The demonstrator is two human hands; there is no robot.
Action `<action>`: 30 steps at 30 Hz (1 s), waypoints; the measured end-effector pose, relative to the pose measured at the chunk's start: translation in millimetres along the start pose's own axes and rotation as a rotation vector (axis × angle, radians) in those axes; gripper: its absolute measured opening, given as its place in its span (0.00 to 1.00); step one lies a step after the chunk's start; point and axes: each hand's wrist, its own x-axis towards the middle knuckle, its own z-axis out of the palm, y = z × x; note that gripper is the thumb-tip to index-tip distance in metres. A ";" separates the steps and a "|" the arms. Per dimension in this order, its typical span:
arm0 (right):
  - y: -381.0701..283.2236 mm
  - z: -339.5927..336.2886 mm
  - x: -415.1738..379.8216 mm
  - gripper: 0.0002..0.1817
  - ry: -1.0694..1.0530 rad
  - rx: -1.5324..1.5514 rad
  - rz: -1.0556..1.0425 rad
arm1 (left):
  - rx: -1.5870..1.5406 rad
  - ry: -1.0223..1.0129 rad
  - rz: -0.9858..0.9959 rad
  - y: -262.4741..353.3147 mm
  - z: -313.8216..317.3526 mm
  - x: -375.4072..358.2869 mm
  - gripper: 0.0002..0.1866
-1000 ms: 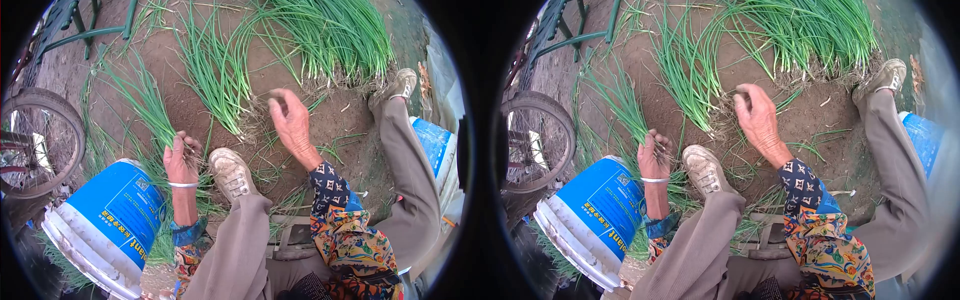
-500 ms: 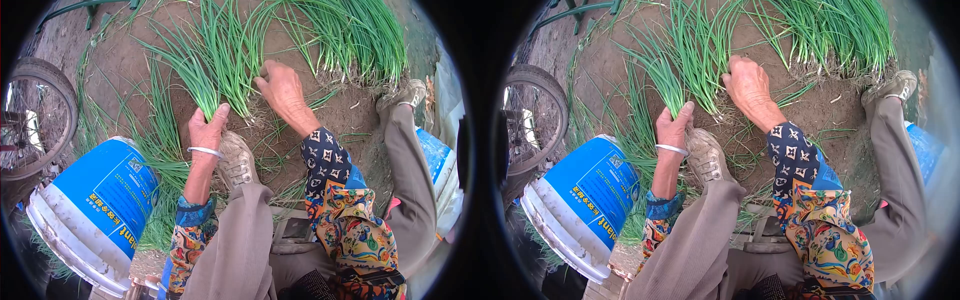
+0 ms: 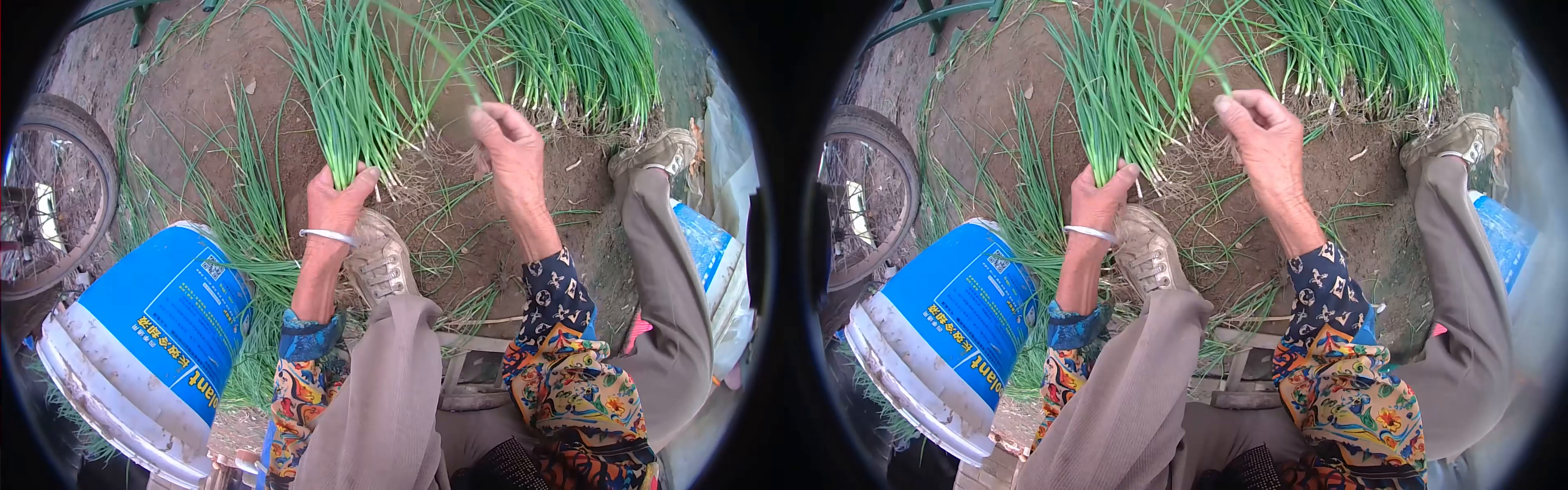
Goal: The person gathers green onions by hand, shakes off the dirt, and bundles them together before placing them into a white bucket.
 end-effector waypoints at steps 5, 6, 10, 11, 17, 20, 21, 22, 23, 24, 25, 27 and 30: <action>9.5 9.3 -18.9 0.10 0.137 0.064 -0.021 | -0.320 -0.038 -0.066 8.3 -22.8 -4.0 0.08; 9.1 13.9 -25.9 0.09 0.101 0.016 -0.038 | -0.356 -0.002 -0.027 7.0 -23.0 -4.9 0.08; 14.8 36.4 -36.9 0.11 -0.275 -0.560 -0.052 | -0.248 0.035 -0.078 3.9 -25.6 -7.0 0.07; 22.7 41.8 -39.1 0.12 -0.312 -0.636 -0.106 | -0.221 0.044 -0.077 3.5 -24.9 -7.6 0.07; 35.3 51.3 -36.8 0.10 -0.336 -0.758 -0.061 | -0.226 0.097 -0.100 8.5 -24.0 -11.4 0.10; 26.0 47.3 -37.3 0.10 -0.298 -0.598 0.051 | -0.267 0.040 -0.091 6.7 -29.6 -14.8 0.10; 22.4 47.5 -40.5 0.09 -0.310 -0.623 0.032 | -0.356 0.037 -0.069 6.6 -28.8 -18.3 0.09; 23.0 49.1 -45.7 0.09 -0.332 -0.614 -0.058 | -0.443 0.032 -0.046 7.2 -26.7 -22.5 0.09; 24.8 52.3 -52.0 0.09 -0.353 -0.605 -0.148 | -0.530 0.027 -0.023 8.8 -25.6 -26.0 0.08; 27.5 55.7 -57.7 0.09 -0.376 -0.595 -0.237 | -0.613 -0.024 0.043 12.6 -26.4 -29.6 0.08; 32.2 58.8 -62.3 0.09 -0.478 -0.565 -0.322 | -0.695 -0.075 0.111 17.9 -27.9 -33.2 0.08; 35.5 63.6 -67.4 0.09 -0.510 -0.574 -0.370 | -0.829 -0.140 0.209 21.4 -34.7 -33.2 0.11; 37.2 62.4 -60.4 0.09 -0.397 -0.636 -0.389 | -0.726 0.009 0.157 25.1 -31.9 -31.0 0.12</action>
